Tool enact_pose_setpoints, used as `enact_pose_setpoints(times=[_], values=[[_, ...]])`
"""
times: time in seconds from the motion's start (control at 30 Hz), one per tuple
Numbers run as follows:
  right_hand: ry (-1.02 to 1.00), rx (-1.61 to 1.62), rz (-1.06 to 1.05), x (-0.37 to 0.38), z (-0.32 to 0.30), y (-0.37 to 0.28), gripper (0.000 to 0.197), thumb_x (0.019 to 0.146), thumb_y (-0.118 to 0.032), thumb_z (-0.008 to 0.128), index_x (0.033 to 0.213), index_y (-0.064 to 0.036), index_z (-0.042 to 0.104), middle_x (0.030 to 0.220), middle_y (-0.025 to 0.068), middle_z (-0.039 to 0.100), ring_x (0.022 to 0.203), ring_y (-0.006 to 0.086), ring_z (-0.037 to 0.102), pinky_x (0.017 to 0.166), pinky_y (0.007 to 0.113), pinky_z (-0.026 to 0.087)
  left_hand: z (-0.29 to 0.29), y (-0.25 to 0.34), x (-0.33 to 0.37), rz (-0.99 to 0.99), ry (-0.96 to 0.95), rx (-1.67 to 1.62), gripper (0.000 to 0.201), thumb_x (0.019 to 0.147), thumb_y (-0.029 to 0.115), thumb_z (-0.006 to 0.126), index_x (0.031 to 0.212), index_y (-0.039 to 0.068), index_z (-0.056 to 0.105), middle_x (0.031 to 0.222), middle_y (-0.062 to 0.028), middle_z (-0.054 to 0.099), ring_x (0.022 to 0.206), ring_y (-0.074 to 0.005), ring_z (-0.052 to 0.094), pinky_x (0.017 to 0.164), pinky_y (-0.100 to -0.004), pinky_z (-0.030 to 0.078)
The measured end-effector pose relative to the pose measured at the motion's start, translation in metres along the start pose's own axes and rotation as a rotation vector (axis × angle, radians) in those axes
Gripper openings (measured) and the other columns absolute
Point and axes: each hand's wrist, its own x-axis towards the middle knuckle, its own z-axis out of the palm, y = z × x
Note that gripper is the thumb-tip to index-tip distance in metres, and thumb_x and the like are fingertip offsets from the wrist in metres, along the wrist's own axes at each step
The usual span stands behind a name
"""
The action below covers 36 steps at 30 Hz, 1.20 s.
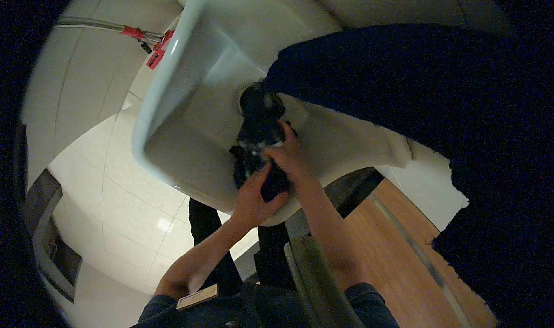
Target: The person hand-washes a dark garment in a white sink. They repeatedly submerge, scrub, and wring the item, then rinse it using a handheld shower hose. The garment remains in the sink at the end of the clip.
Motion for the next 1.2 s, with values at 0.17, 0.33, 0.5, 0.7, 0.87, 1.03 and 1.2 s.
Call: enact_pose_setpoints(times=[0.17, 0.33, 0.5, 0.7, 0.87, 1.03, 1.2], values=[[0.092, -0.268, -0.338, -0.059, 0.033, 0.019, 0.046, 0.071, -0.011, 0.062, 0.115, -0.0033, 0.051, 0.105, 0.0181, 0.054, 0.098, 0.0311, 0.056, 0.081, 0.040, 0.048, -0.006, -0.047, 0.039, -0.636, 0.162, -1.271, 0.051, 0.091, 0.044, 0.049, 0.123, 0.005, 0.048, 0.116, -0.0178, 0.056, 0.106, -0.0309, 0.055, 0.090, -0.0431, 0.044], [0.060, -0.539, -0.441, -0.126, 0.066, -0.007, 0.049, 0.069, -0.028, 0.071, 0.108, -0.0022, 0.055, 0.109, 0.0225, 0.051, 0.100, 0.0379, 0.056, 0.077, 0.044, 0.050, -0.016, -0.060, 0.053, -0.800, 0.091, -1.650, 0.040, 0.090, 0.033, 0.051, 0.120, 0.006, 0.051, 0.115, -0.0137, 0.056, 0.107, -0.0258, 0.054, 0.093, -0.0372, 0.044], [0.474, -0.482, -0.361, 0.028, 0.032, -0.026, 0.048, 0.071, -0.039, 0.070, 0.101, -0.0025, 0.061, 0.112, 0.0236, 0.049, 0.106, 0.0391, 0.051, 0.082, 0.048, 0.048, -0.023, -0.030, 0.073, -0.649, 0.127, -1.535, 0.029, 0.087, 0.023, 0.056, 0.112, 0.009, 0.056, 0.103, -0.0064, 0.060, 0.095, -0.0202, 0.057, 0.084, -0.0318, 0.047], [0.278, -0.519, -0.660, -0.076, 0.079, -0.011, 0.040, 0.076, -0.033, 0.066, 0.101, -0.0023, 0.060, 0.113, 0.0234, 0.048, 0.106, 0.0411, 0.046, 0.087, 0.049, 0.045, -0.017, -0.086, 0.052, -0.416, 0.136, -0.945, 0.027, 0.087, 0.021, 0.057, 0.110, 0.007, 0.056, 0.100, -0.0063, 0.060, 0.093, -0.0191, 0.057, 0.083, -0.0309, 0.047], [0.383, -0.386, -0.272, 0.018, 0.047, -0.020, 0.031, 0.074, -0.033, 0.069, 0.083, -0.0043, 0.059, 0.089, 0.0145, 0.055, 0.084, 0.0343, 0.057, 0.074, 0.040, 0.047, -0.013, -0.048, 0.064, -0.827, 0.254, -1.460, 0.027, 0.091, 0.027, 0.048, 0.110, 0.009, 0.055, 0.102, -0.0092, 0.061, 0.095, -0.0240, 0.059, 0.087, -0.0400, 0.047], [0.261, -0.306, -0.637, -0.060, 0.077, -0.013, 0.034, 0.078, -0.033, 0.066, 0.082, -0.0008, 0.058, 0.087, 0.0185, 0.056, 0.082, 0.0369, 0.058, 0.068, 0.042, 0.047, -0.046, -0.061, 0.047, -0.672, -0.087, -1.806, 0.032, 0.087, 0.029, 0.054, 0.109, 0.006, 0.055, 0.099, -0.0062, 0.060, 0.090, -0.0192, 0.059, 0.082, -0.0340, 0.048], [0.326, -0.348, -0.301, 0.019, 0.045, -0.004, 0.033, 0.075, -0.034, 0.068, 0.083, -0.0030, 0.060, 0.089, 0.0178, 0.058, 0.082, 0.0355, 0.060, 0.070, 0.041, 0.049, -0.014, -0.038, 0.059, -0.766, 0.215, -1.545, 0.034, 0.089, 0.035, 0.049, 0.108, 0.007, 0.056, 0.101, -0.0053, 0.060, 0.094, -0.0181, 0.057, 0.082, -0.0334, 0.048]])
